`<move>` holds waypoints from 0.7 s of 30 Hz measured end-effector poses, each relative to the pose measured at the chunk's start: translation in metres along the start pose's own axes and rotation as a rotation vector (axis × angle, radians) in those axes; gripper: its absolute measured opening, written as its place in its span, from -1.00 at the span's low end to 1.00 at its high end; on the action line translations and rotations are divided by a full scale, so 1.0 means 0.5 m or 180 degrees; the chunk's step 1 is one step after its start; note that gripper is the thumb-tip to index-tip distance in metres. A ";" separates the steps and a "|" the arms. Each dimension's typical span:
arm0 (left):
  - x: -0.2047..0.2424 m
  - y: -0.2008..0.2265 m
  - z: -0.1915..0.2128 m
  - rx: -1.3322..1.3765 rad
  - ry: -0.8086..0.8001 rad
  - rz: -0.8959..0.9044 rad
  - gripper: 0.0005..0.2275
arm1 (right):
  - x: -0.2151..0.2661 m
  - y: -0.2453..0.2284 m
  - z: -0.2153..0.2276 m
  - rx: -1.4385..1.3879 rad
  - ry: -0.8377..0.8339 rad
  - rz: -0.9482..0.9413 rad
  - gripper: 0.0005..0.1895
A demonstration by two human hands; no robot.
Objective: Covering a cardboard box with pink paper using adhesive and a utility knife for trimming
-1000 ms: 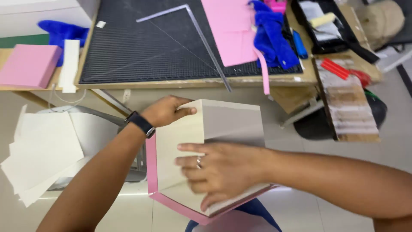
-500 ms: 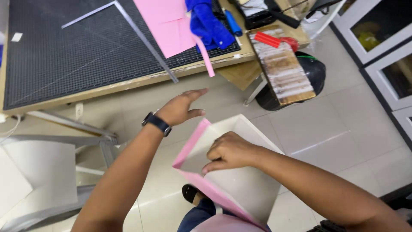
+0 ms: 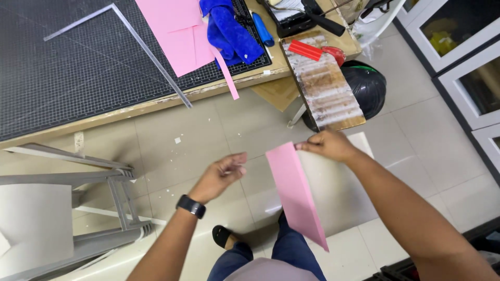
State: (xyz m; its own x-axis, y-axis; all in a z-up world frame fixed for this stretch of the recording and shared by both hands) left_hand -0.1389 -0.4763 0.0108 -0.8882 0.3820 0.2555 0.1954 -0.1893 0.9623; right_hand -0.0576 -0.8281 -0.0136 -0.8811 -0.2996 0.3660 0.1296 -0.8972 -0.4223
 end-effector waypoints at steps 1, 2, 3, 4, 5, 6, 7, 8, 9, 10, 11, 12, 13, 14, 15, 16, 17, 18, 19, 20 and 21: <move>-0.006 -0.021 -0.032 0.0154 -0.0068 0.0109 -0.56 | -0.015 0.030 0.015 -0.0036 0.0189 -0.0076 -0.52; -0.016 -0.043 -0.063 0.0192 -0.0073 0.0144 -0.56 | -0.014 0.044 0.032 -0.0029 0.0141 -0.0094 -0.52; -0.026 -0.064 -0.095 0.0258 -0.0125 0.0145 -0.57 | -0.014 0.060 0.052 -0.0053 0.0145 -0.0209 -0.49; -0.057 -0.074 -0.114 0.0295 -0.0150 0.0083 -0.59 | -0.036 0.072 0.091 -0.0055 0.0209 -0.0284 -0.45; -0.070 -0.071 -0.144 0.0303 -0.0128 0.0055 -0.59 | -0.045 0.097 0.091 -0.0028 0.0221 -0.0262 -0.45; -0.082 -0.066 -0.173 0.0419 -0.0161 0.0080 -0.58 | -0.054 0.123 0.091 0.0068 0.0218 -0.0399 -0.44; -0.094 -0.062 -0.203 0.0534 -0.0195 0.0105 -0.58 | -0.065 0.150 0.092 0.0162 0.0218 -0.0537 -0.44; -0.114 -0.062 -0.224 0.0572 -0.0164 0.0143 -0.58 | -0.073 0.155 0.102 0.0175 0.0159 -0.0520 -0.44; -0.136 -0.061 -0.245 0.0569 -0.0131 0.0087 -0.60 | -0.082 0.162 0.112 0.0276 0.0163 -0.0549 -0.42; -0.159 -0.060 -0.265 0.0550 -0.0122 0.0025 -0.63 | -0.087 0.171 0.122 0.0364 0.0185 -0.0596 -0.39; -0.178 -0.067 -0.280 0.0572 -0.0115 0.0059 -0.63 | -0.105 0.175 0.129 0.0364 0.0144 -0.0597 -0.39; -0.199 -0.072 -0.297 0.0618 -0.0014 0.0084 -0.63 | -0.117 0.184 0.140 0.0471 0.0159 -0.0598 -0.39; -0.220 -0.076 -0.313 0.0662 0.0086 0.0110 -0.64 | -0.130 0.193 0.152 0.0577 0.0174 -0.0598 -0.39; -0.243 -0.080 -0.332 0.0658 0.0086 0.0109 -0.64 | -0.146 0.196 0.163 0.0575 0.0177 -0.0597 -0.39; -0.266 -0.084 -0.346 0.0671 0.0220 0.0113 -0.62 | -0.162 0.197 0.172 0.0654 0.0133 -0.0549 -0.38; -0.281 -0.092 -0.362 0.0695 0.0356 0.0134 -0.60 | -0.175 0.197 0.175 0.0733 0.0068 -0.0502 -0.36; -0.305 -0.077 -0.373 0.0702 0.0356 0.0151 -0.60 | -0.190 0.183 0.189 0.0730 0.0050 -0.0505 -0.36; -0.322 -0.062 -0.386 0.0758 0.0491 0.0110 -0.58 | -0.200 0.165 0.203 0.0805 0.0181 -0.0346 -0.36; -0.338 -0.048 -0.399 0.0813 0.0627 0.0069 -0.56 | -0.209 0.147 0.216 0.0877 0.0312 -0.0186 -0.35; -0.340 -0.023 -0.404 0.0825 0.0650 0.0089 -0.56 | -0.224 0.151 0.214 0.0879 0.0287 -0.0168 -0.35; -0.340 0.000 -0.404 0.0880 0.0854 0.0159 -0.48 | -0.238 0.150 0.218 0.0839 0.0527 -0.0023 -0.35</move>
State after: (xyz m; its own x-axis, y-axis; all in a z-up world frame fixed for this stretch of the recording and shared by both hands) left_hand -0.0721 -0.7241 -0.0515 -0.9448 0.1212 0.3043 0.3133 0.0632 0.9475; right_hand 0.1066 -0.8950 0.0013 -0.9417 -0.2554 0.2188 0.2176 -0.9588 -0.1828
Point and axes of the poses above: each hand's wrist, its own x-axis away from the middle knuckle, its own z-axis out of the back of the hand, y = z × x, the point moved 4 cm from there along -x, towards the middle knuckle, and after that the axes turned 4 degrees about x, right-handed, at the moved point
